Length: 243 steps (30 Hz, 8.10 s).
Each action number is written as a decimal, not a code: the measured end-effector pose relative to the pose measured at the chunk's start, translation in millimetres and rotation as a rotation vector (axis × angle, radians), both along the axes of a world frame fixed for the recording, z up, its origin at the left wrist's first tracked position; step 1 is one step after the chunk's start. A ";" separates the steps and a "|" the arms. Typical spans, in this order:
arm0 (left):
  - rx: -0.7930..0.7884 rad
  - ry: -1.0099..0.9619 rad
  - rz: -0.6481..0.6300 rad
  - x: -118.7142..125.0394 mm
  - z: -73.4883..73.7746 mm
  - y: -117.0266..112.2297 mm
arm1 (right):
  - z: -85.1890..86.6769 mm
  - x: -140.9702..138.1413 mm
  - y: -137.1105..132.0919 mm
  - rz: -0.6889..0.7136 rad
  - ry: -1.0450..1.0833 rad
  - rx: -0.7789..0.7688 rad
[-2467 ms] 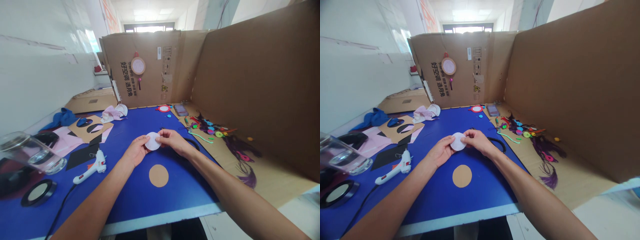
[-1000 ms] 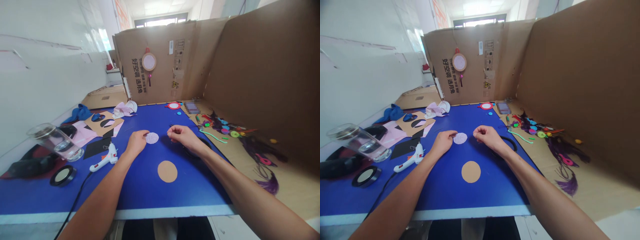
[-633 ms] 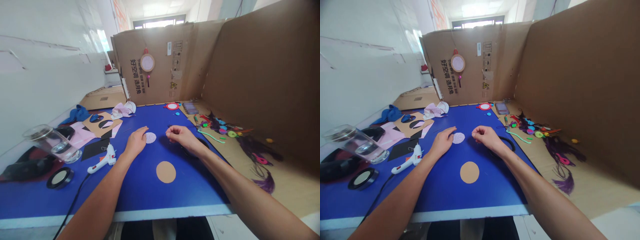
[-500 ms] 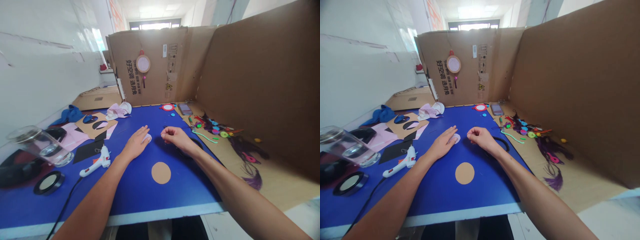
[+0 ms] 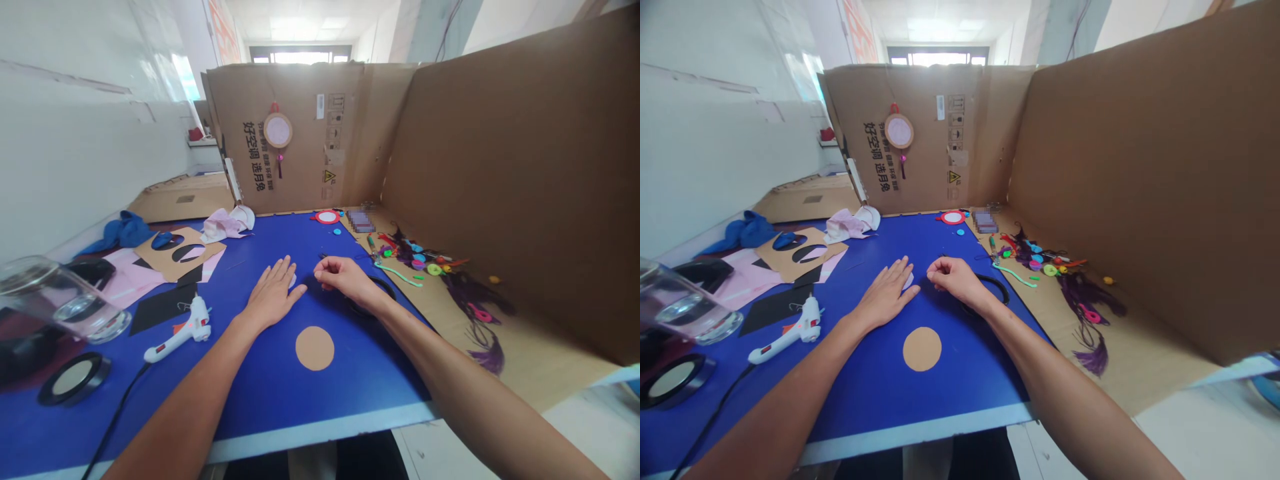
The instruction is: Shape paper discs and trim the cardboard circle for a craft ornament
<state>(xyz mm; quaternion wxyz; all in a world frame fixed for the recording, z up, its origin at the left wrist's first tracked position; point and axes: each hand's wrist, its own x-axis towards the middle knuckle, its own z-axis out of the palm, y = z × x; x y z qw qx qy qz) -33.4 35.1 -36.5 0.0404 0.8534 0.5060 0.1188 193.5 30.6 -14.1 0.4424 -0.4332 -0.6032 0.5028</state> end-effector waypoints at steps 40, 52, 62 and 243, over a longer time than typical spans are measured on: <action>0.192 -0.130 0.122 -7.0 6.9 2.1 | -4.8 4.3 -9.4 -0.101 -0.786 0.583; 0.172 0.096 0.156 0.6 13.1 -9.0 | -6.7 2.9 -10.2 -0.101 -0.809 0.596; 0.180 0.067 0.176 -1.6 13.0 -8.5 | -5.4 3.5 -10.9 -0.095 -0.839 0.583; -0.632 -1.443 0.174 56.7 45.6 -7.9 | 19.5 30.0 -14.9 -0.379 -1.223 0.094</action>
